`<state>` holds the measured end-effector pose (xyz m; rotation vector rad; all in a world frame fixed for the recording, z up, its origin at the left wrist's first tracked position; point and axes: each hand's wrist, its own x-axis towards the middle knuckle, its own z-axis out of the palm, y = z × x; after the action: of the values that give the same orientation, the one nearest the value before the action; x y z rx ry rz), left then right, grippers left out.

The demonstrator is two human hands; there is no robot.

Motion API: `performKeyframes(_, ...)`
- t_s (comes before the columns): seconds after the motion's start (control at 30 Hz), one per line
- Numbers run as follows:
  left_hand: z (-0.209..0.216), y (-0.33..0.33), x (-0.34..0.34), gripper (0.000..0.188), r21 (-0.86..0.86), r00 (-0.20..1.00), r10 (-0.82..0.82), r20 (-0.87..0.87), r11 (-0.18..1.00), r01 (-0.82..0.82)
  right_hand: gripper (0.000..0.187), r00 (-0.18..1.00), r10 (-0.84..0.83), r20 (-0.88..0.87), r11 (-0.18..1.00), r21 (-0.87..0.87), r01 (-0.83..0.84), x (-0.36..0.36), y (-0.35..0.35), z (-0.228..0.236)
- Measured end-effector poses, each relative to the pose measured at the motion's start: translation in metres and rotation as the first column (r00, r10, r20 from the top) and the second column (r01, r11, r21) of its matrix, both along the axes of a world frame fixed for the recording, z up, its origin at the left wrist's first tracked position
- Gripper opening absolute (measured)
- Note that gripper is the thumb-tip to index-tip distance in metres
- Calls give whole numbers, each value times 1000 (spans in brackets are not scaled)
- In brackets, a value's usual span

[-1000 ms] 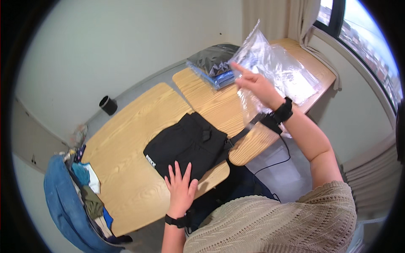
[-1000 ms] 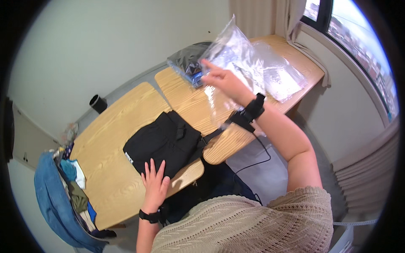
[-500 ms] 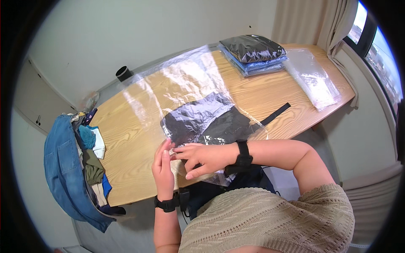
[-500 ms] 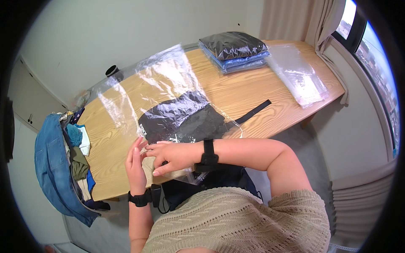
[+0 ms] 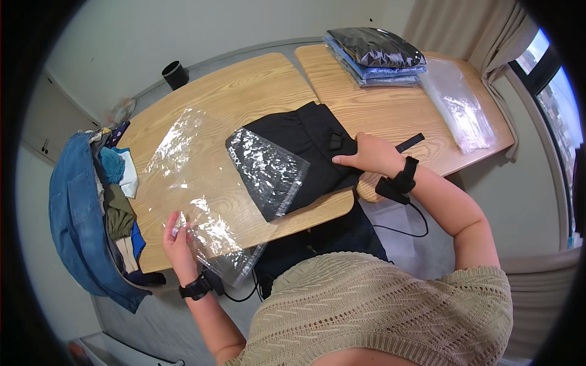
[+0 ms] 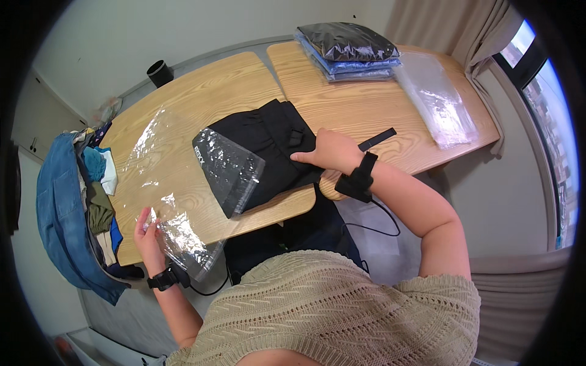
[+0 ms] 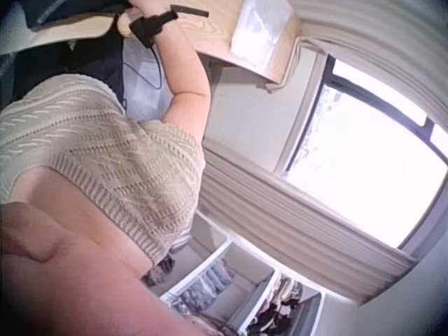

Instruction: Folding a pair of black trousers and placing them into a plastic bag.

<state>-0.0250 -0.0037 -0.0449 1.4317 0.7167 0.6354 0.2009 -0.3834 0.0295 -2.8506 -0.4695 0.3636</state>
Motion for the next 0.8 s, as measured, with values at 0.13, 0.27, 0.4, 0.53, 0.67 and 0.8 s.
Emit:
performKeyframes(0.13, -7, 4, -8, 43, 19, 1000, 10, -14, 1000, -10, 78, 989, -15, -144, 998, 64, 24, 7, 1, -5)
performKeyframes(0.27, -2, -5, -6, 42, 19, 999, 2, -45, 1000, -1, 77, 971, 107, -213, 963, 264, -48, 19, -13, -28)
performKeyframes(0.4, -9, -4, -3, 43, 44, 998, 1, -59, 999, 2, 79, 993, -44, -106, 980, 189, 64, 8, -25, -15)
performKeyframes(0.53, -5, -8, -3, 43, 26, 993, 16, -120, 1000, -13, 70, 945, -20, -326, 966, 236, 101, -5, -53, 15)
performKeyframes(0.67, -10, -1, 0, 45, 17, 997, -1, -73, 1000, 2, 45, 965, 255, -58, 959, 140, -245, -13, -100, 22)
performKeyframes(0.8, -23, 5, 2, 46, 31, 999, 22, -45, 999, -21, 36, 958, 264, 114, 962, 41, -270, -23, -100, 52)
